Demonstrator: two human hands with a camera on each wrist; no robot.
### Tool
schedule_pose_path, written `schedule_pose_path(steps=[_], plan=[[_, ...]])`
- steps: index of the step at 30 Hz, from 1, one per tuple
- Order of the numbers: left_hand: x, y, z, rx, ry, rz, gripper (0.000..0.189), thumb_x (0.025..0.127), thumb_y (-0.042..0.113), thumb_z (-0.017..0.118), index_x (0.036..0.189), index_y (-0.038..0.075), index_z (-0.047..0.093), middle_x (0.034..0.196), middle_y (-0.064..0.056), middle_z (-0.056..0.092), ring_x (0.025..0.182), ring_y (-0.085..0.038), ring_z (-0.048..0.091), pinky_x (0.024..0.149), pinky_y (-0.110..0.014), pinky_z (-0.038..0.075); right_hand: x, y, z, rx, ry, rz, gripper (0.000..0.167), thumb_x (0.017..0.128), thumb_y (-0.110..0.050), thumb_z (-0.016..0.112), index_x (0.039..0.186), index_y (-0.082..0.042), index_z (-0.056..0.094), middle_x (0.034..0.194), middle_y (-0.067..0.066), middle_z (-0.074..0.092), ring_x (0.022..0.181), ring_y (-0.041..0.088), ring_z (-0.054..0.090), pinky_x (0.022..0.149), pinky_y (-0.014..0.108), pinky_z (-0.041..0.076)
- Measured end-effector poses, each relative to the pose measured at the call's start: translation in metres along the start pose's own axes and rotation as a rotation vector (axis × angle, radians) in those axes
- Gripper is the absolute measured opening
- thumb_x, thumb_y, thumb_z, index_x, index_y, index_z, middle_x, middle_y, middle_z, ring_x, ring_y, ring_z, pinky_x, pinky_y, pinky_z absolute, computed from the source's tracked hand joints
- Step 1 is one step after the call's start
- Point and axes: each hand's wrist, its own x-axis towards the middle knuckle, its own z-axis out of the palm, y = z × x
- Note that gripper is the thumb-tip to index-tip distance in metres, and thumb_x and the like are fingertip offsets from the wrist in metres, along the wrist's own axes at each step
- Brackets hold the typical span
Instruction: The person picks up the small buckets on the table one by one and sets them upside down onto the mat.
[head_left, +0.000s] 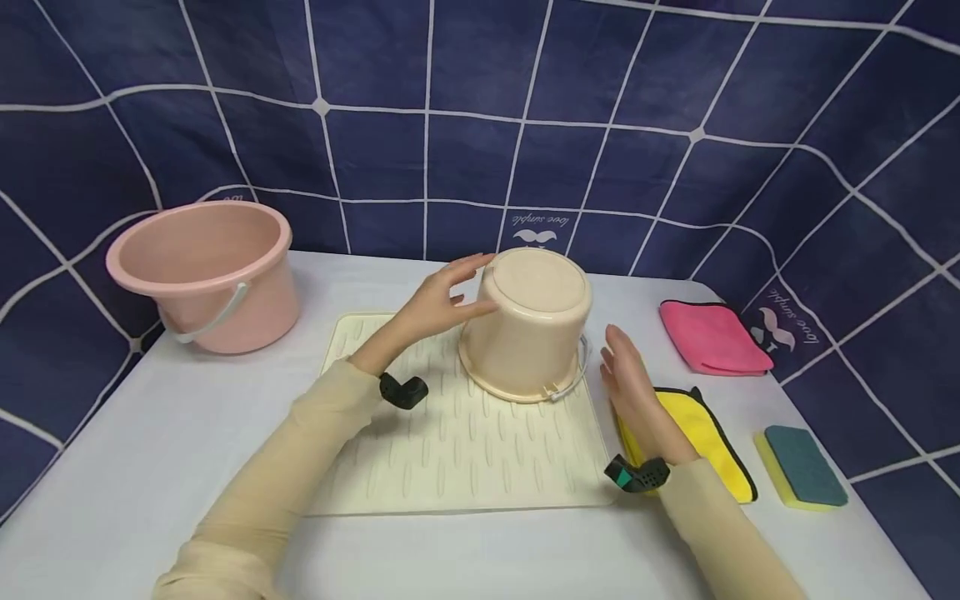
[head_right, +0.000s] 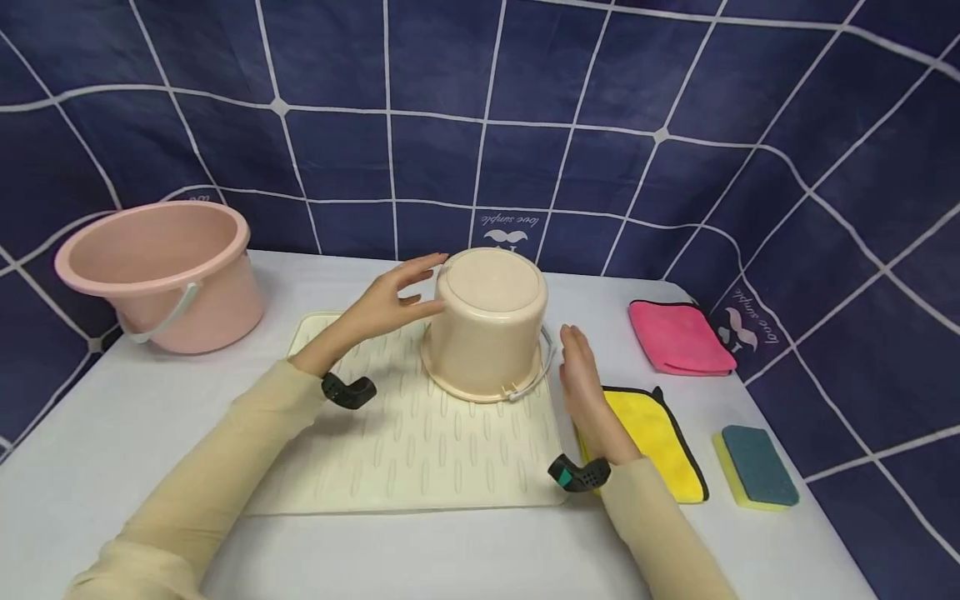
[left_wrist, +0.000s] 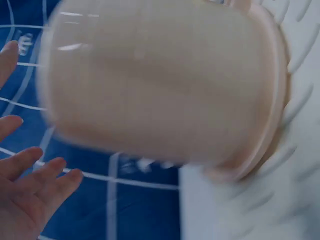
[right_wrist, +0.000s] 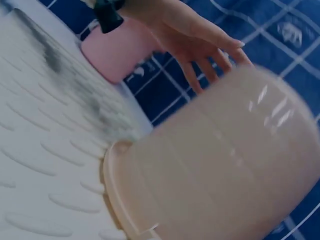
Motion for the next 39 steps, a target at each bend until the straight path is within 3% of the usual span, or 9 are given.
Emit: schedule_pose_path(steps=[6, 9, 11, 15, 20, 23, 29, 35, 39], plan=[[-0.039, 0.037, -0.075, 0.326, 0.146, 0.217, 0.06, 0.077, 0.013, 0.079, 0.132, 0.007, 0.054, 0.141, -0.008, 0.042, 0.128, -0.024, 0.038, 0.101, -0.042, 0.034, -0.057, 0.0, -0.009, -0.426, 0.051, -0.595, 0.051, 0.097, -0.015, 0.052, 0.145, -0.011, 0.035, 0.149, 0.003, 0.029, 0.134, 0.021, 0.027, 0.106, 0.031, 0.025], [-0.067, 0.04, -0.123, 0.467, 0.191, 0.181, 0.062, 0.073, 0.009, 0.081, 0.13, 0.008, 0.056, 0.139, -0.008, 0.045, 0.127, -0.025, 0.038, 0.104, -0.041, 0.029, -0.076, 0.012, -0.008, -0.7, -0.044, -0.819, 0.056, 0.087, -0.006, 0.066, 0.14, -0.014, 0.046, 0.146, 0.001, 0.035, 0.131, 0.021, 0.034, 0.104, 0.028, 0.03], [-0.082, 0.034, -0.149, 0.517, 0.178, 0.102, 0.064, 0.073, 0.006, 0.08, 0.131, 0.008, 0.055, 0.138, -0.011, 0.045, 0.128, -0.028, 0.037, 0.105, -0.041, 0.026, -0.084, 0.024, -0.006, -0.84, -0.138, -0.886, 0.063, 0.082, -0.008, 0.073, 0.139, -0.016, 0.047, 0.145, 0.001, 0.037, 0.13, 0.02, 0.036, 0.103, 0.027, 0.031], [-0.104, 0.009, -0.183, 0.535, 0.132, -0.079, 0.064, 0.073, 0.005, 0.08, 0.131, 0.001, 0.052, 0.134, -0.019, 0.047, 0.124, -0.035, 0.038, 0.101, -0.049, 0.03, -0.086, 0.051, 0.002, -0.916, -0.317, -0.879, 0.066, 0.08, -0.015, 0.076, 0.139, -0.017, 0.046, 0.144, 0.004, 0.04, 0.128, 0.02, 0.039, 0.101, 0.033, 0.035], [-0.117, -0.022, -0.198, 0.571, 0.101, -0.235, 0.059, 0.078, 0.014, 0.078, 0.129, -0.004, 0.053, 0.127, -0.025, 0.052, 0.11, -0.04, 0.048, 0.086, -0.051, 0.039, -0.084, 0.078, 0.011, -0.905, -0.438, -0.721, 0.063, 0.085, -0.028, 0.07, 0.142, -0.02, 0.043, 0.147, 0.001, 0.035, 0.13, 0.017, 0.035, 0.1, 0.043, 0.034], [-0.121, -0.03, -0.197, 0.628, 0.112, -0.224, 0.049, 0.08, 0.013, 0.075, 0.124, -0.001, 0.059, 0.116, -0.022, 0.059, 0.097, -0.036, 0.054, 0.078, -0.045, 0.041, -0.082, 0.089, 0.012, -0.937, -0.48, -0.639, 0.06, 0.086, -0.032, 0.068, 0.141, -0.02, 0.045, 0.148, -0.002, 0.032, 0.133, 0.014, 0.029, 0.101, 0.044, 0.033], [-0.127, -0.032, -0.198, 0.688, 0.076, -0.213, 0.036, 0.083, -0.002, 0.067, 0.119, 0.0, 0.062, 0.112, -0.024, 0.059, 0.088, -0.037, 0.054, 0.075, -0.053, 0.043, -0.079, 0.096, 0.011, -0.953, -0.517, -0.665, 0.053, 0.087, -0.03, 0.067, 0.135, -0.013, 0.052, 0.145, 0.002, 0.038, 0.134, 0.019, 0.027, 0.099, 0.045, 0.035], [-0.132, -0.035, -0.206, 0.774, 0.061, -0.126, 0.038, 0.077, -0.006, 0.071, 0.114, 0.001, 0.066, 0.072, -0.008, 0.054, 0.064, -0.018, 0.046, 0.056, -0.025, 0.034, -0.077, 0.096, 0.013, -0.945, -0.527, -0.688, 0.053, 0.087, -0.028, 0.067, 0.134, -0.011, 0.052, 0.142, 0.004, 0.041, 0.133, 0.023, 0.029, 0.098, 0.046, 0.037], [-0.133, -0.035, -0.205, 0.785, 0.096, -0.108, 0.037, 0.076, -0.006, 0.072, 0.111, 0.003, 0.068, 0.071, -0.005, 0.056, 0.06, -0.012, 0.042, 0.053, -0.019, 0.031, -0.076, 0.096, 0.013, -0.948, -0.524, -0.662, 0.054, 0.086, -0.027, 0.068, 0.135, -0.011, 0.052, 0.143, 0.003, 0.041, 0.134, 0.022, 0.028, 0.098, 0.046, 0.036]])
